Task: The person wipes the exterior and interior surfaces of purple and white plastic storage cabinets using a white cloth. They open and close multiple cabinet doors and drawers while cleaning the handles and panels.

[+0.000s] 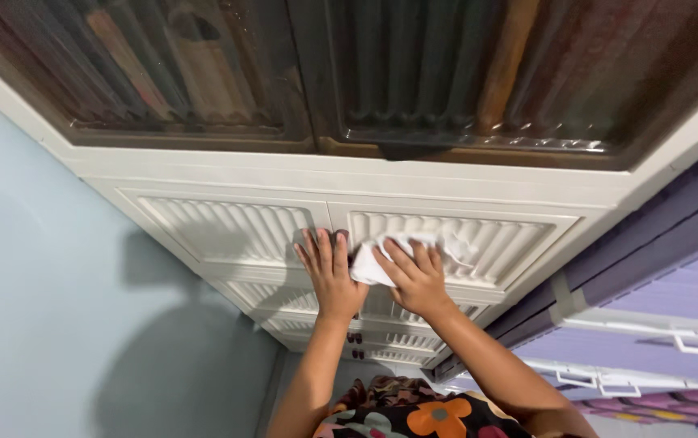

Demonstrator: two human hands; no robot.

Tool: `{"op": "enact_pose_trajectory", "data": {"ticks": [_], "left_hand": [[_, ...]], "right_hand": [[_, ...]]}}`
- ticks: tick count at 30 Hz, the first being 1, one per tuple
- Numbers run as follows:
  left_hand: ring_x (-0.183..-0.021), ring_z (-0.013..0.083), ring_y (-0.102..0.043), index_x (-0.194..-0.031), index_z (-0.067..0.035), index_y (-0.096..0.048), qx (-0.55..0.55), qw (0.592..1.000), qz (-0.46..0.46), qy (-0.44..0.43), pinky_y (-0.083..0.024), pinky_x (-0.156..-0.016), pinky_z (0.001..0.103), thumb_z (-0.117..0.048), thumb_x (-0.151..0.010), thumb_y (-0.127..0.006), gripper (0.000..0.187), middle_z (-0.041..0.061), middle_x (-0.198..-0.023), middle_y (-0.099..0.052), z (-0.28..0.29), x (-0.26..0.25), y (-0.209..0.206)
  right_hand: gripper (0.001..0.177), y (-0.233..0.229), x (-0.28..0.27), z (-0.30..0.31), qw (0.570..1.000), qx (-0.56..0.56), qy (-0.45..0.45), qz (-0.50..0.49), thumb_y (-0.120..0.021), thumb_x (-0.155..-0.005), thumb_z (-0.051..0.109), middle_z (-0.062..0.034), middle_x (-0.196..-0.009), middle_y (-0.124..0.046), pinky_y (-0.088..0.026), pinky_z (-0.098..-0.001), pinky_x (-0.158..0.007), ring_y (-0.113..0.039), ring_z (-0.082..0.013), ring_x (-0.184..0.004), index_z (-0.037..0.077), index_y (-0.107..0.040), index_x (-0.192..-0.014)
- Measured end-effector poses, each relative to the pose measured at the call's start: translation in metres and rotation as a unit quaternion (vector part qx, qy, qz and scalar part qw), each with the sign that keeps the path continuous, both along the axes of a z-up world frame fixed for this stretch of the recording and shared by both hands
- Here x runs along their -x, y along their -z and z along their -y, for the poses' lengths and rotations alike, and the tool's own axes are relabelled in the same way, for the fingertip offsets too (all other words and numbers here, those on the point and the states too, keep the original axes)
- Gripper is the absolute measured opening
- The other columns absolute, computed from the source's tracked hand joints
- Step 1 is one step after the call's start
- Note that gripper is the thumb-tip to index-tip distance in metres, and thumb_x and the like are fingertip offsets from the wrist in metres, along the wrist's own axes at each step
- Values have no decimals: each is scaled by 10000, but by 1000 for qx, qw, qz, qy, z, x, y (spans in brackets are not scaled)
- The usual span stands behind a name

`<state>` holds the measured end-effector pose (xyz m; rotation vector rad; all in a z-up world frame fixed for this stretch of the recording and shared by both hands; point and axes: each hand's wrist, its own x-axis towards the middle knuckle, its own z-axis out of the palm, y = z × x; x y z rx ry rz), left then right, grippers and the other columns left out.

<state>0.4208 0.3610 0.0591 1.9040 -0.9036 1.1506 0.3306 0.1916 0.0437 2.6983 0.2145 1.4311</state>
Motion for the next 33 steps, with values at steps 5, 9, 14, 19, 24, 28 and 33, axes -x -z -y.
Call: {"op": "enact_pose_trajectory", "data": {"ticks": [5,9,14,19,24,28,33], "left_hand": [[-1606,448,-137,-1664,-200,-208,-25,999,-13,43,-75,-1272,709,-354,-1041,-667,789,192,-1734,-116,-30,-11,0],[-1605,442,-114,-1663,-216,-167,-73,993,-53,74,-27,-1255,708,-399,-1026,-667,830,195,-1735,-113,-69,-17,-2],[-1595,449,-85,-1646,-213,-233,-106,988,-97,51,-8,-1234,717,-423,-1004,-642,789,206,-1721,-114,-129,-25,3],[-1567,480,-41,-1618,-258,-290,-164,974,-157,9,-10,-1186,737,-436,-976,-630,747,223,-1704,-97,-173,-38,18],[-1525,525,56,-1606,-333,-236,-285,913,-292,-28,4,-1130,782,-434,-943,-636,780,210,-1692,-1,-186,-61,31],[-1512,544,112,-1633,-356,-162,-365,878,-307,-36,19,-1123,796,-415,-938,-636,844,175,-1704,85,-189,-72,43],[-1491,574,157,-1641,-332,-118,-370,879,-300,-23,46,-1113,811,-388,-947,-629,863,204,-1691,127,-187,-78,53]], "right_hand": [[544,45,21,41,997,54,54,35,-476,-1016,406,-53,-1692,-337,68,-558,-1274,-138,-321,-1571,265,-537,-1538],[518,25,26,49,992,1,113,62,-409,-1053,444,-35,-1699,-270,34,-584,-1285,-136,-328,-1599,289,-541,-1529],[519,-15,-3,23,970,-117,116,178,-506,-1035,398,-74,-1698,-282,5,-594,-1300,-115,-379,-1608,241,-563,-1526],[527,16,-26,-33,952,-223,150,148,-647,-1052,276,-57,-1741,-229,-3,-616,-1333,-22,-367,-1636,246,-525,-1564],[612,80,-17,-83,965,-190,176,30,-705,-962,235,-61,-1692,-285,-103,-656,-1287,-87,-393,-1594,247,-533,-1549],[671,101,10,-89,963,-183,194,-43,-679,-842,76,-87,-1657,-402,-181,-633,-1270,-201,-411,-1587,235,-575,-1486],[659,111,33,-81,953,-192,227,-62,-701,-850,45,-91,-1633,-430,-240,-599,-1255,-233,-401,-1577,221,-584,-1474]]}}
